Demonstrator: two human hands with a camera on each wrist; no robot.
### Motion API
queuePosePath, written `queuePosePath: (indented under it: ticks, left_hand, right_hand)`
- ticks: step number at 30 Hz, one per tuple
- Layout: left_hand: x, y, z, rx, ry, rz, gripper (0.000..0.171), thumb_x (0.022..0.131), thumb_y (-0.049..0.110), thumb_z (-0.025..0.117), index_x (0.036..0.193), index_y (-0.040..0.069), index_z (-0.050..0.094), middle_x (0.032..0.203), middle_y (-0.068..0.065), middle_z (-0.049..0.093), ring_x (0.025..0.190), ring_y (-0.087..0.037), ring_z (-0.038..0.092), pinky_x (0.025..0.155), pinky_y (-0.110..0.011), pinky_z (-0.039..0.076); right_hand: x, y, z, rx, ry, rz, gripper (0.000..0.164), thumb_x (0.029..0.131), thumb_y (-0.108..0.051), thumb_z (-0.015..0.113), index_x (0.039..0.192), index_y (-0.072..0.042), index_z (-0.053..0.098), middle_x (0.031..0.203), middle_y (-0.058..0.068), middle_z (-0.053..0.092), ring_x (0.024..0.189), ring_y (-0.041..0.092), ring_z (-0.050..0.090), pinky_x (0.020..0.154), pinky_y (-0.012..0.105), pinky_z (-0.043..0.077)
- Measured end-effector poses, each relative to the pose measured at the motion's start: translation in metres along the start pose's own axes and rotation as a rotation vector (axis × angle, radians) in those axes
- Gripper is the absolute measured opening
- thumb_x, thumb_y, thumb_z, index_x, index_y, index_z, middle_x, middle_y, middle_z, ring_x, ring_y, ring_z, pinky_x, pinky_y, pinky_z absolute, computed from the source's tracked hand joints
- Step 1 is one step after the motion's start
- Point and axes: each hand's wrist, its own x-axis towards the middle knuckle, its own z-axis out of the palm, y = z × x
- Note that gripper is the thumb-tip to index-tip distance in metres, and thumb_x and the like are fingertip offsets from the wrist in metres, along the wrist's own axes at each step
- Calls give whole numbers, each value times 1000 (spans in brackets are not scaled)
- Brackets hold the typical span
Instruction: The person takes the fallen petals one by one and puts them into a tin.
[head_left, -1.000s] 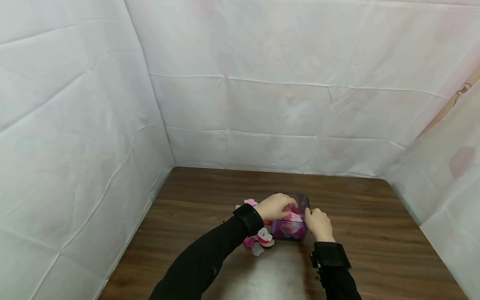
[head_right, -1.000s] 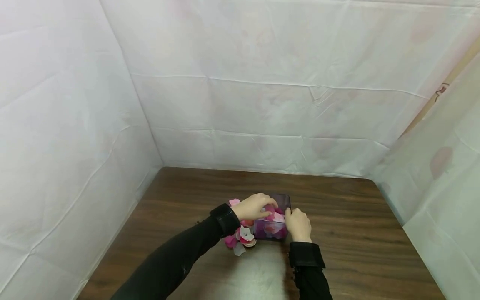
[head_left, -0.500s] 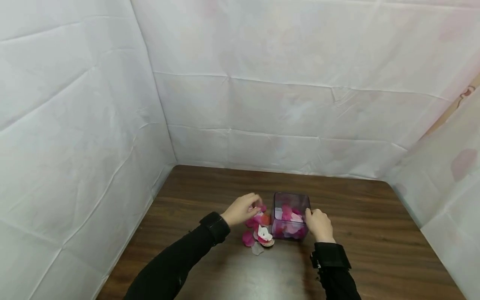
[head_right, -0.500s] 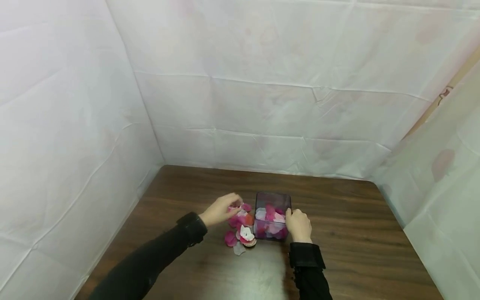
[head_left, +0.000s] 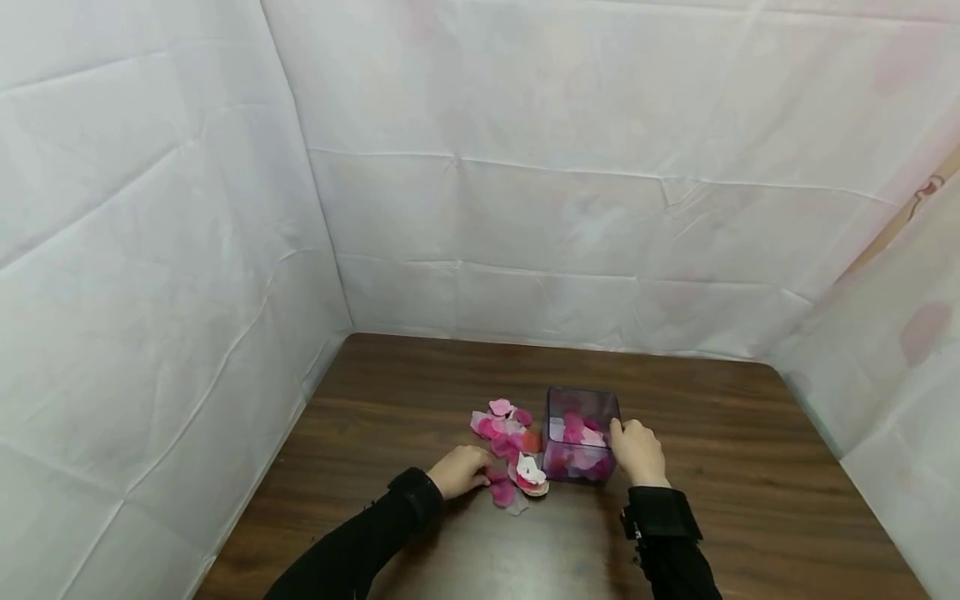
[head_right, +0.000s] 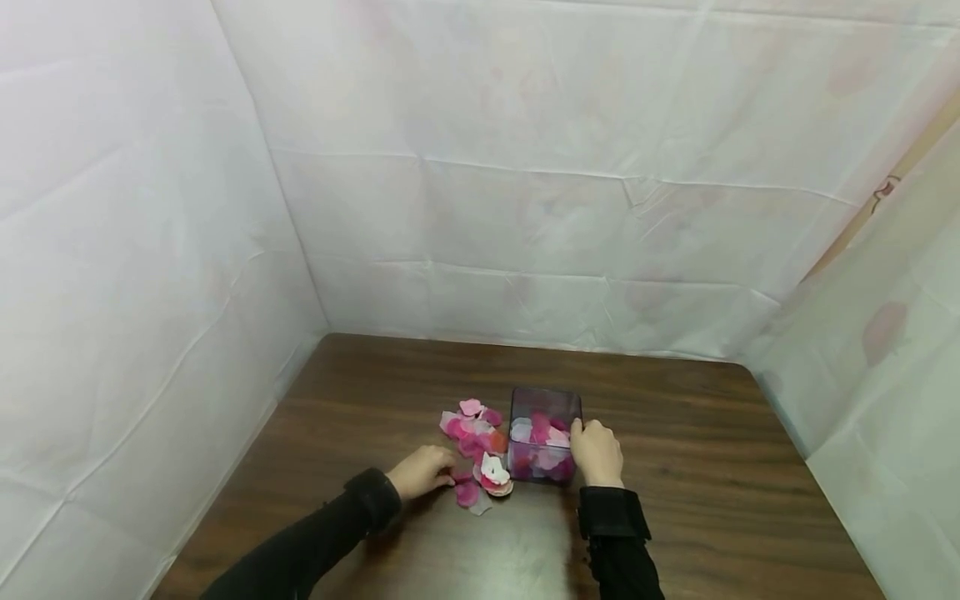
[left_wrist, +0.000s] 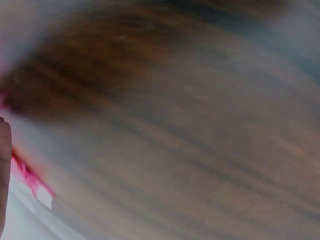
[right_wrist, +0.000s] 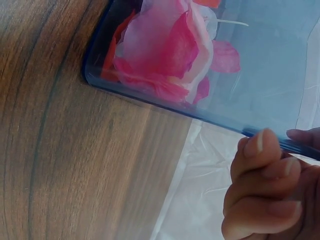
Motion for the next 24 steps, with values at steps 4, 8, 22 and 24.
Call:
queuePosePath:
  ticks: [4, 8, 22, 24]
  left_hand:
    - [6, -3, -7, -76, 30, -83, 6, 82, 12, 71, 80, 12, 66, 75, 6, 64, 70, -3, 55, 65, -18, 45]
    - [13, -8, -19, -123, 58, -133, 7, 82, 9, 69, 78, 11, 63, 71, 5, 59, 64, -2, 48, 61, -17, 43]
    - [93, 20, -87, -15, 57, -3, 5, 87, 12, 65, 91, 9, 67, 83, 1, 66, 72, -6, 55, 66, -17, 47]
    - [103, 31, -93, 33, 23, 52, 4, 88, 13, 64, 91, 11, 66, 84, 1, 65, 72, -5, 55, 68, -17, 47]
  right_hand:
    - [1, 2, -2, -24, 4, 1, 50, 98, -26, 31, 108, 15, 56, 72, 19, 62, 60, 26, 60, 58, 41, 46]
    - [0, 4, -5, -32, 4, 5, 50, 98, -26, 30, 110, 16, 56, 76, 22, 64, 63, 28, 61, 64, 45, 47]
    - [-3, 8, -6, -22, 4, 22, 50, 99, -27, 32, 110, 15, 57, 71, 16, 62, 58, 22, 59, 64, 44, 48]
    - [-4, 8, -4, -17, 2, 18, 50, 99, -26, 32, 108, 15, 58, 67, 15, 62, 55, 21, 58, 63, 44, 48]
